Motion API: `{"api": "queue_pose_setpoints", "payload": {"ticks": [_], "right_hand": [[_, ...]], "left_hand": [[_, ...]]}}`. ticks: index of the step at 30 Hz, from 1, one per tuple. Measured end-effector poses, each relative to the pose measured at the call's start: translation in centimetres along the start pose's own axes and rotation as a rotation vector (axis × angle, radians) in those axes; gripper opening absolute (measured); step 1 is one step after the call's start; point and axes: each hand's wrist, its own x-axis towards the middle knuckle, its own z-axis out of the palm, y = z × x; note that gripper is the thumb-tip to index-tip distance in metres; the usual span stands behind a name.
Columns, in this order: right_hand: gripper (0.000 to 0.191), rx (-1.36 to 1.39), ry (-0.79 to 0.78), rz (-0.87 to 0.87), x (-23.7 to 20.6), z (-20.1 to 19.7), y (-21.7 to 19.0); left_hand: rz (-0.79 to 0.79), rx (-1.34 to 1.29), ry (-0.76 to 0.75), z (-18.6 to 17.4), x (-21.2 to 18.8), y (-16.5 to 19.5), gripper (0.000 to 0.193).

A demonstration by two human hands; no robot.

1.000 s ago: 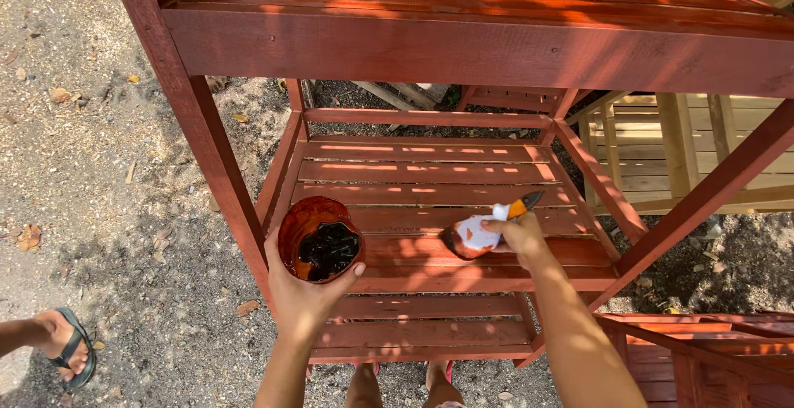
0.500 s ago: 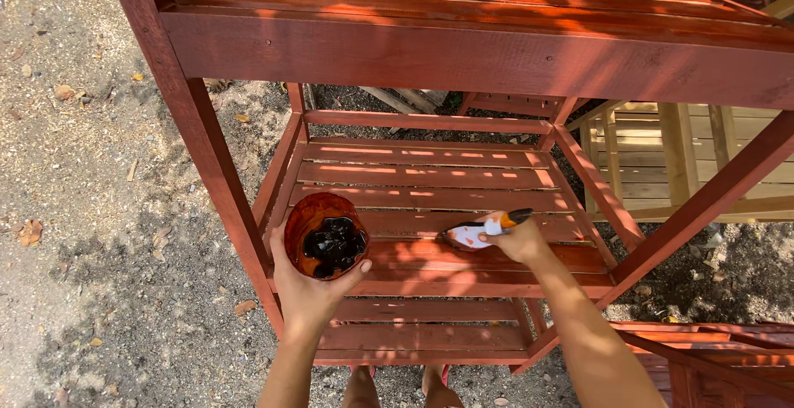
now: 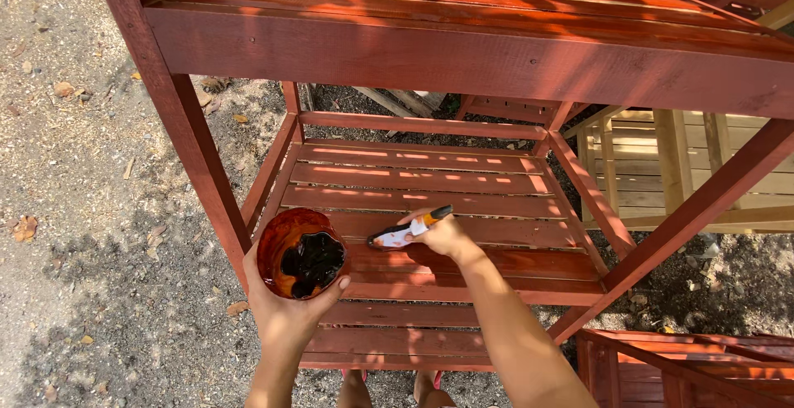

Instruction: The person applies dark wood stain to red-painted wooden furniture outdoors. They hold a bowl of stain in one hand and wipe the stain onto the furniture slats and frame using a cloth-wrapped applicator pad, working over different shelves and surfaces of the piece.

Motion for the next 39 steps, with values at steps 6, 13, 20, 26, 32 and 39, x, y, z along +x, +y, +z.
{"api": "queue_pose_setpoints", "payload": {"ticks": [6,13,20,26,32,39], "right_hand": [[0.036,-0.075,-0.135,-0.065,3.1,5.9,-2.6],[0.035,-0.432,0.197,0.176,-8.8,-14.3,2.0],[0.033,-0.159,0.375,0.364,-14.1,-18.1,2.7],[0.030,-0.066,0.082,0.100,-6.0,-5.8,-0.4],[0.032,-0.088,-0.056,0.095,2.7,10.7,-4.2],[0.034,-0.092,-0.066,-0.056,6.3,20.6,-6.4]], "left_hand": [[0.014,-0.126,0.017,-0.5,0.2,1.1,0.105],[0.103,-0.073,0.051,1.5,-1.3,1.3,0.100],[0.032,-0.069,0.073,1.1,-2.5,0.7,0.100],[-0.002,-0.123,0.087,-2.0,-2.1,-0.3,0.102],[-0.242,-0.219,0.075,-7.2,-1.5,-2.2,0.107],[-0.041,0.069,0.149,-13.1,1.0,-5.2,0.107]]}}
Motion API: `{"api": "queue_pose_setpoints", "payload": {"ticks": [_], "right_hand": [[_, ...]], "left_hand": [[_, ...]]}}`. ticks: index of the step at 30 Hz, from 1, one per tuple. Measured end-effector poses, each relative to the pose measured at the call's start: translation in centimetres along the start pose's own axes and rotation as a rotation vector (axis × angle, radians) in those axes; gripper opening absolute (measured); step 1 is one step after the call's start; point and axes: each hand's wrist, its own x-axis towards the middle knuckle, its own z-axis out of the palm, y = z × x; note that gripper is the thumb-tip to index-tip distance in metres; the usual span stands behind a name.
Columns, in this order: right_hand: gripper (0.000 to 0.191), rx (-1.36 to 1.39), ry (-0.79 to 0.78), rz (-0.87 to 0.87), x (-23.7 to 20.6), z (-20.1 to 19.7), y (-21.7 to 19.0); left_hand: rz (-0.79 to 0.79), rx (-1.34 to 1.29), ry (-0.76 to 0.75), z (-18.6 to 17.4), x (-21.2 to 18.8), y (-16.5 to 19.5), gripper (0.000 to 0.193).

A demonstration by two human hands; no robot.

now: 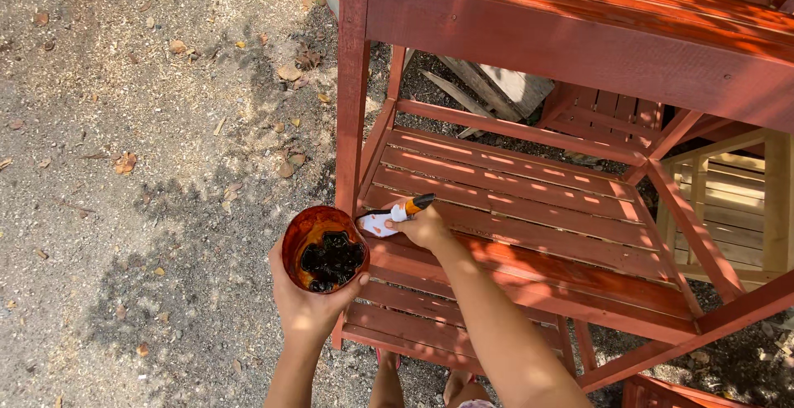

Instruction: The person applies dark wood stain to red-painted wooden furniture outdoors. They hold a bowl of stain in one hand and wipe the stain onto the furniture slats and frame using a cloth-wrapped applicator pad, working over different shelves and surfaces of the piece.

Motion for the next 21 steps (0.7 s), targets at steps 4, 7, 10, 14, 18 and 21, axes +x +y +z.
{"api": "queue_pose_setpoints", "payload": {"ticks": [4,7,10,14,18,21], "right_hand": [[0.033,-0.168,-0.060,0.143,-4.3,-7.7,2.3],[0.038,-0.074,0.135,0.585,-10.1,-15.3,2.7],[0.033,-0.072,0.228,0.598,-12.4,-18.2,2.4],[0.035,0.099,0.129,0.326,-8.1,-11.9,1.5],[0.036,0.193,0.185,0.264,-0.8,-0.6,-0.8],[0.035,0.015,0.282,0.282,2.7,5.1,-3.0]], "left_hand": [[0.003,-0.024,0.020,-1.9,2.4,-1.2,0.103],[0.023,-0.110,0.026,-2.5,3.7,-1.8,0.102],[0.003,-0.184,0.017,-3.5,4.6,-2.1,0.101],[-0.048,-0.165,-0.022,-5.2,5.5,-2.6,0.095],[-0.065,-0.098,0.008,-6.2,6.2,-3.0,0.098],[-0.061,-0.122,0.007,-6.6,6.6,-3.3,0.102]]}}
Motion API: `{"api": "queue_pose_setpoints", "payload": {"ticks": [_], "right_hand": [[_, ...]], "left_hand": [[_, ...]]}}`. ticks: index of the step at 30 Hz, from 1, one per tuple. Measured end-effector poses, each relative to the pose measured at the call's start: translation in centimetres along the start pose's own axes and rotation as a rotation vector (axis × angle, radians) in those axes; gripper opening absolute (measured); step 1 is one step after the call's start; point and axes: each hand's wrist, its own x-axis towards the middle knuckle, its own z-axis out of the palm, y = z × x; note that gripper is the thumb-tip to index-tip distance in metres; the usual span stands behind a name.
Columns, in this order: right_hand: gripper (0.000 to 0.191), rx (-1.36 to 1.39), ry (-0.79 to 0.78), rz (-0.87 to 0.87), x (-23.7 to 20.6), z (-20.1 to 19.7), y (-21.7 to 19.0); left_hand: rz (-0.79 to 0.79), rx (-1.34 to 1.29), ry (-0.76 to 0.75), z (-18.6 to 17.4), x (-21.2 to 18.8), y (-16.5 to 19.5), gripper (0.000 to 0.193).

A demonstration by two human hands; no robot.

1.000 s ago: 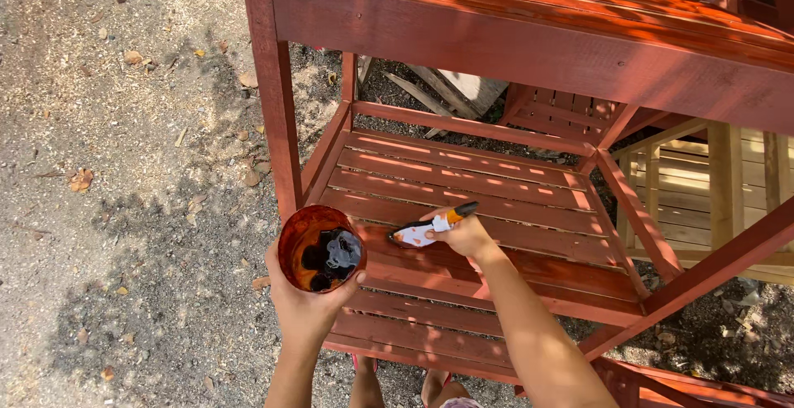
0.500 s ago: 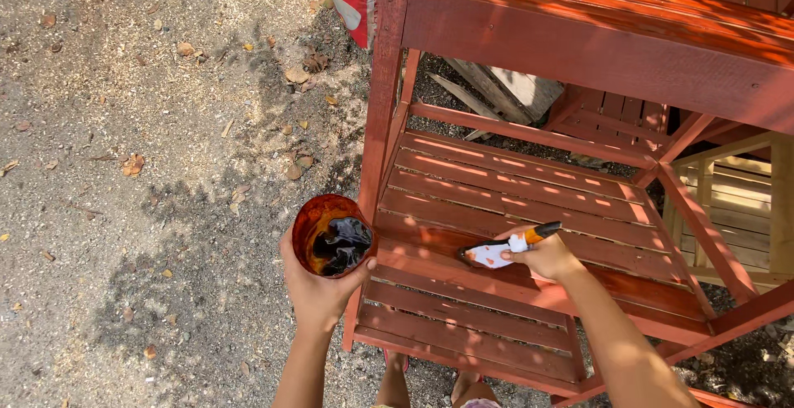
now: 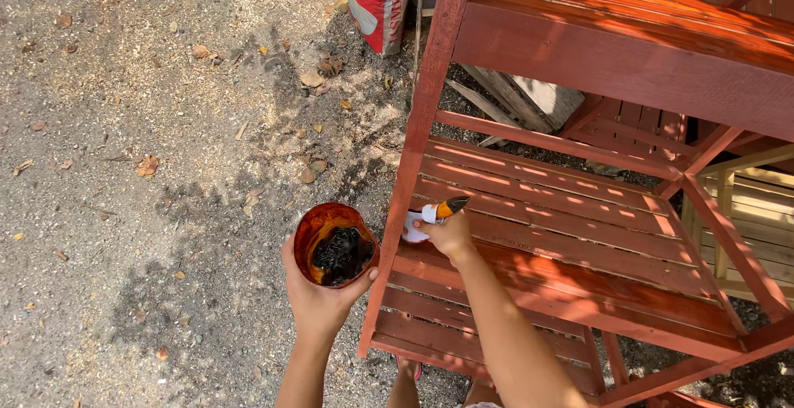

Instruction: The person applies dark wood stain to red-painted wooden furniture outdoors. They hold a bowl of stain in one hand and wipe the stain onto the furniture slats and frame using a cloth-wrapped applicator pad, working over different shelves and surfaces of the piece.

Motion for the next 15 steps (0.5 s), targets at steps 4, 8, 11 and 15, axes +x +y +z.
{"api": "queue_pose_setpoints", "payload": {"ticks": [4,8,11,15], "right_hand": [[0.031,0.221,-0.107,0.056,-0.8,-0.6,1.4],[0.032,-0.087,-0.068,-0.171,-3.4,-9.9,5.6],[0.035,-0.105,0.021,0.189,-4.3,-16.9,6.8],[0.038,0.059,0.144,0.132,-3.2,-15.0,5.6]], "left_hand": [[0.035,-0.012,-0.033,0.0,0.9,-0.3,0.100],[-0.018,0.015,-0.041,0.3,2.1,-0.2,0.103],[-0.011,-0.024,-0.046,0.2,2.7,-0.2,0.105],[-0.004,-0.056,-0.051,-0.4,3.0,-0.5,0.105]]}}
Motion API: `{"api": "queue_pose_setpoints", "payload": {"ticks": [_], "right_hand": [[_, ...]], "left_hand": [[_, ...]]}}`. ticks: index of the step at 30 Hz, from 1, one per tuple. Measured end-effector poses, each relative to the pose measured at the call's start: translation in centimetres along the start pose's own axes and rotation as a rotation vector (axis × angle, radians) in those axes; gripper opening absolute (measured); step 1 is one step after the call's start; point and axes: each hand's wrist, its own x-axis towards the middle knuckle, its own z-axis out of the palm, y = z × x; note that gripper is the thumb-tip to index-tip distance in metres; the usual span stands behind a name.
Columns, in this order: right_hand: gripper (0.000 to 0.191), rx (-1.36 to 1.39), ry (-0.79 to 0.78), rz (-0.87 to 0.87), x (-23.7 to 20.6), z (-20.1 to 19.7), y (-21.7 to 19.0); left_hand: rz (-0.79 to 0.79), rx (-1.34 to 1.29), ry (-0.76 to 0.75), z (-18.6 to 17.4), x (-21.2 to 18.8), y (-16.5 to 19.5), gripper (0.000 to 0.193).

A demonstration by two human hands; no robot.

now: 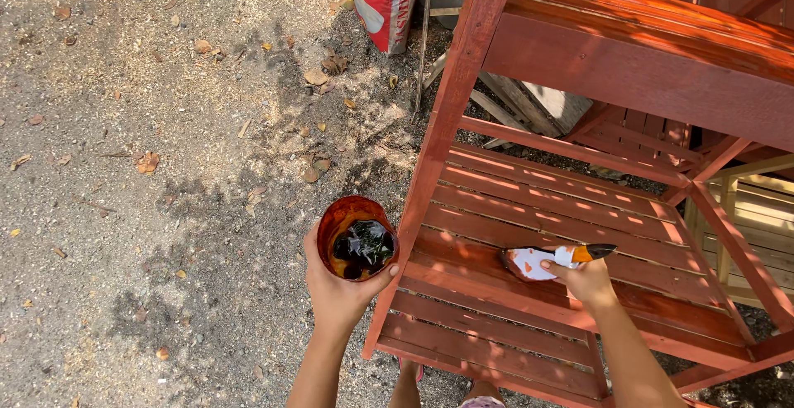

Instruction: The person applies dark wood stain to red-painted wooden furniture outdoors. They hold a bowl of stain in one hand and wipe the stain onto the furniture slats and frame using a cloth-wrapped applicator pad, working over different shelves and surfaces of the piece.

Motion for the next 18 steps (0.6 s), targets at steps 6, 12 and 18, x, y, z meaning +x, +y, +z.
{"api": "queue_pose_setpoints", "payload": {"ticks": [6,12,18], "right_hand": [[0.040,-0.065,-0.118,-0.110,2.5,16.4,-5.7],[0.036,-0.037,-0.096,-0.307,2.8,11.9,-4.6],[0.035,-0.049,-0.012,0.024,1.0,-1.9,-1.5]], "left_hand": [[0.011,0.039,-0.004,-0.2,-0.2,-0.5,0.106],[-0.062,0.063,-0.039,1.5,0.0,-0.7,0.106],[0.031,-0.051,-0.066,2.9,-0.2,-0.3,0.106]]}}
